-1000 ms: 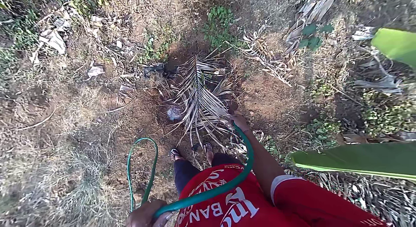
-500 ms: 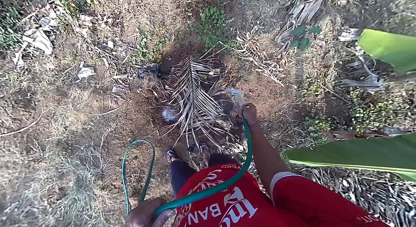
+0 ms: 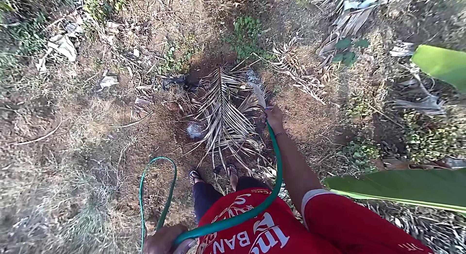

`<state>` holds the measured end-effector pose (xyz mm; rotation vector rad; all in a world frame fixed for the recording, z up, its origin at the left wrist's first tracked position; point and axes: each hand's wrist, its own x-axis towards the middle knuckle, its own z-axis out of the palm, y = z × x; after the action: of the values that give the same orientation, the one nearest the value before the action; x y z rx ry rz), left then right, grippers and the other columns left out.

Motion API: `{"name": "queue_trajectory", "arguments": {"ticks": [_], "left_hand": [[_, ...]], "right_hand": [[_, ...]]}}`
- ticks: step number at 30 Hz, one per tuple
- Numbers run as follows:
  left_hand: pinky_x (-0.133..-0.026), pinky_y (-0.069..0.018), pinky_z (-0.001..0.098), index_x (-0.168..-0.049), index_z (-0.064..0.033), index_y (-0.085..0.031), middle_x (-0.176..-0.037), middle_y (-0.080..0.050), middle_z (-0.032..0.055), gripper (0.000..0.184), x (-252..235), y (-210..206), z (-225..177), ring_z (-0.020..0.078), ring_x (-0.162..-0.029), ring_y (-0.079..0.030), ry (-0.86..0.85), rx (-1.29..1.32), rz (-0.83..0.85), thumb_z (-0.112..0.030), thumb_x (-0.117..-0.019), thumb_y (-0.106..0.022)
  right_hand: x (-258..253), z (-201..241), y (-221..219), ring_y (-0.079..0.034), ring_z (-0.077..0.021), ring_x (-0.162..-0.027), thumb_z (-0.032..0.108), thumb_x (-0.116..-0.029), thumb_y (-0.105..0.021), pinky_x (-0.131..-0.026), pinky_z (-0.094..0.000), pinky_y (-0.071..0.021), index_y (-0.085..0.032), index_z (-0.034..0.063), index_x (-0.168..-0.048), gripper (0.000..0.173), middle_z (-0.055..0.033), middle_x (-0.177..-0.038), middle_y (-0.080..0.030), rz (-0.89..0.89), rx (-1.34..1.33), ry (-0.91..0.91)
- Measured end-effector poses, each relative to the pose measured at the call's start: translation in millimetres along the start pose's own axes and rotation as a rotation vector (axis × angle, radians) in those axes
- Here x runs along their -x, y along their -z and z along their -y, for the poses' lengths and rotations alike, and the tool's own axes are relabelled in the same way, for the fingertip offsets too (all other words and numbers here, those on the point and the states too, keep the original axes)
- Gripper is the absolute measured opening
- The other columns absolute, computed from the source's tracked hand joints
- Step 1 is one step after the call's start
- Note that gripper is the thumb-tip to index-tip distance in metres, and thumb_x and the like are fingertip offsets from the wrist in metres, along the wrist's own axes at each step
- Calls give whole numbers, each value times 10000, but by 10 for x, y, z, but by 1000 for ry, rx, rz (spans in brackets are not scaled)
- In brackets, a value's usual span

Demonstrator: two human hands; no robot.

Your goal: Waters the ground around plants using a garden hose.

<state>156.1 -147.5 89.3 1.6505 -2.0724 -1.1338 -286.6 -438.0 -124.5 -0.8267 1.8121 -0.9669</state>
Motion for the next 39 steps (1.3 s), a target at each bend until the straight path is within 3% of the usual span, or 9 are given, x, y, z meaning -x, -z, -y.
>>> {"name": "queue_trajectory", "arguments": {"ticks": [11,20,25,29,33,36,39], "left_hand": [[-569,-513,374,-942,-89,-743,-710,-672,58,454,160,23,80,157,-610,-619,0,28,-46,-517,-1003,-604],[-591,-538,379,-941,-66,-741,-730,-687,77,495,275,40,63,169,-637,-644,24,30,-78,-531,-1008,-583],[-580,-529,372,-932,-66,-742,-727,-684,80,495,315,39,69,163,-630,-635,38,46,-95,-530,-1008,-585],[-588,-536,374,-930,-74,-743,-734,-690,75,499,319,28,73,158,-638,-642,36,38,-106,-540,-1005,-582],[-597,-544,369,-941,-96,-747,-737,-694,57,501,316,1,126,146,-645,-646,23,41,-109,-563,-1000,-576],[-589,-538,360,-930,-100,-747,-729,-691,49,498,307,-13,147,139,-634,-642,5,52,-122,-565,-998,-580],[-590,-536,348,-931,-108,-746,-728,-689,38,498,318,-24,162,130,-636,-638,1,58,-131,-572,-996,-578]], "right_hand": [[-35,248,-637,-624,-166,-544,183,-1088,-484,-510,-330,-534,-557,30,-1329,294,-127,-846,-722,184,36,37],[237,396,-964,-617,-179,-582,183,-1095,-465,-552,-339,-535,-523,47,-1376,318,-149,-904,-702,353,79,9],[211,298,-1030,-654,-200,-618,191,-1097,-466,-586,-363,-564,-539,42,-1368,317,-158,-925,-712,312,51,-5],[208,248,-1010,-630,-172,-566,181,-1099,-455,-550,-331,-550,-539,30,-1358,312,-143,-868,-707,266,0,-15],[477,363,-920,-587,-141,-568,217,-1111,-445,-553,-305,-516,-520,52,-1375,320,-132,-886,-684,353,79,-67],[338,179,-1013,-632,-160,-585,176,-1099,-471,-564,-318,-552,-536,6,-1345,306,-143,-891,-694,324,40,-80],[441,141,-1010,-605,-134,-577,199,-1107,-464,-565,-298,-524,-532,10,-1357,320,-132,-877,-698,387,107,-81]]}}
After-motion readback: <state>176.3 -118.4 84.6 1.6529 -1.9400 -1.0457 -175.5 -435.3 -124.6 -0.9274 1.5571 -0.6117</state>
